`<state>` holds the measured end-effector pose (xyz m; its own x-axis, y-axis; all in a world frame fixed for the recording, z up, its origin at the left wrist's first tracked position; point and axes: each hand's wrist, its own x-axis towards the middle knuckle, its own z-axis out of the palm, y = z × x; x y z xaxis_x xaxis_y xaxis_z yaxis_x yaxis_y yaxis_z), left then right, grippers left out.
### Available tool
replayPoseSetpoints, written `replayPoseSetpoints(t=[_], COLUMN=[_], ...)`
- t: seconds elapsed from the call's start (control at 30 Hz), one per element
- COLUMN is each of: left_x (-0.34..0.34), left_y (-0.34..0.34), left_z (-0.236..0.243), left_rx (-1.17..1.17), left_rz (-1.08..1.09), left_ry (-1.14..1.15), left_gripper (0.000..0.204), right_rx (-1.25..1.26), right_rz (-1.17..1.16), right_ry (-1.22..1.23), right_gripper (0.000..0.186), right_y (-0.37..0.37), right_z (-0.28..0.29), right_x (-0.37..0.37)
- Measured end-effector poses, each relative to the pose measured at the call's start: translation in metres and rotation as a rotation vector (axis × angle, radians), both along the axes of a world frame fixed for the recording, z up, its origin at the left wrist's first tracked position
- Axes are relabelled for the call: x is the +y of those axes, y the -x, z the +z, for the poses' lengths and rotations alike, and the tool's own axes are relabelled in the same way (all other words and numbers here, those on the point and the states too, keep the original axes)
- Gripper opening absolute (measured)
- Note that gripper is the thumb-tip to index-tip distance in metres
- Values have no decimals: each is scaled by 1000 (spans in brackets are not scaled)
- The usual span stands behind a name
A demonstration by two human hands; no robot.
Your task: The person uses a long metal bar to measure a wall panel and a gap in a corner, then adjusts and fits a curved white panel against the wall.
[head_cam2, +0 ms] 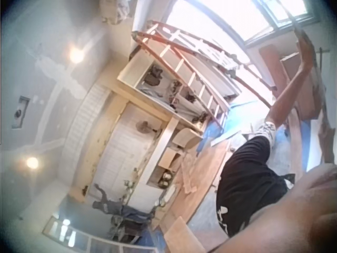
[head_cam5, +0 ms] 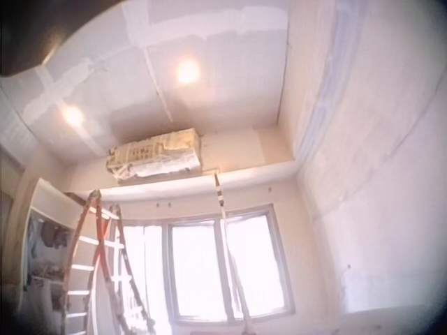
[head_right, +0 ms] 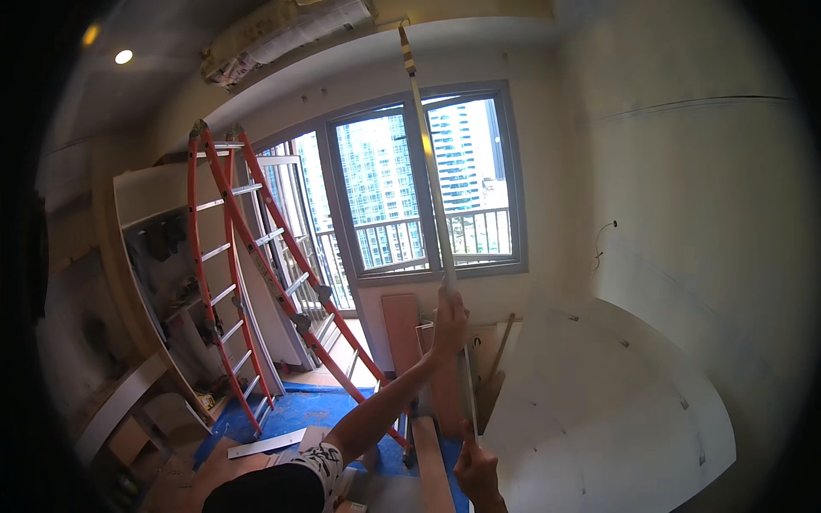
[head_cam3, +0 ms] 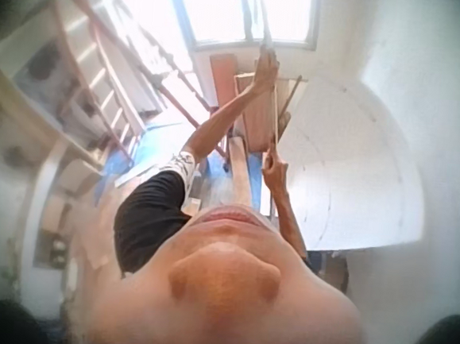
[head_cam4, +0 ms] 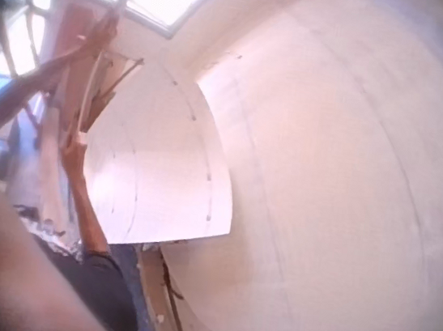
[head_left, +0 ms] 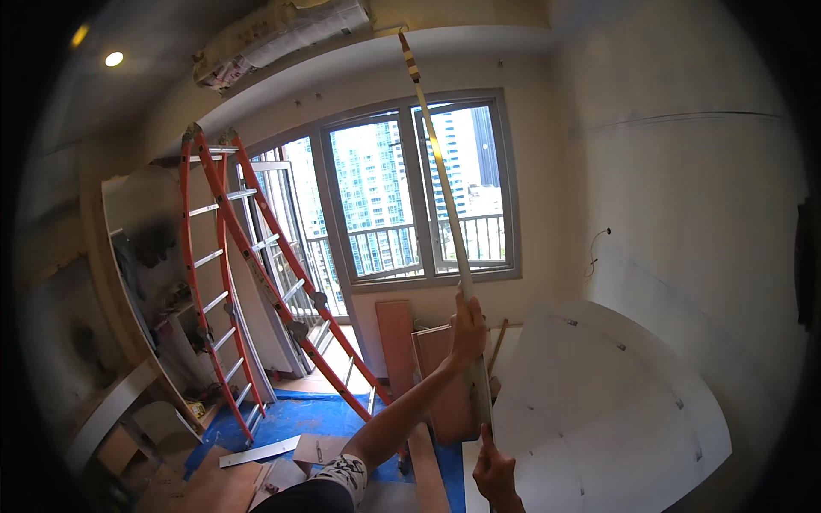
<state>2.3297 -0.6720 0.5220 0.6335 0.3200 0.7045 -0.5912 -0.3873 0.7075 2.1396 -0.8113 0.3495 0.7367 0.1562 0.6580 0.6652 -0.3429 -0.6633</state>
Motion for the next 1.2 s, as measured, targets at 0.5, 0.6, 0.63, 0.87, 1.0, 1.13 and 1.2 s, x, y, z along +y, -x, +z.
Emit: replayPoseSetpoints(t=[0.5, 0.6, 0.63, 0.87, 1.0, 1.13, 1.2], left_x=[7, 5, 4, 24, 16, 26, 31], left_y=[33, 45, 51, 38, 43, 32, 33], left_z=[-21, -33, -34, 8, -19, 10, 29], left_rx=[-33, -30, -22, -25, -51, -74, -26], left_rz=[-17, -6, 3, -1, -63, -10, -23], left_ry=[26, 40, 31, -45, 24, -29, -33], left_gripper=[43, 42, 42, 43, 43, 44, 45], right_rx=[10, 7, 9, 48, 13, 65, -6], right_rz=[-17, -12, -13, -25, -21, -52, -23], right_ry=[-31, -30, -27, 8, -55, 20, -43], right_gripper=[53, 53, 53, 52, 53, 51, 51], right_y=[39, 49, 51, 41, 58, 41, 36], right_z=[-8, -24, -28, 11, -7, 14, 28], right_x=[10, 11, 12, 23, 21, 28, 32])
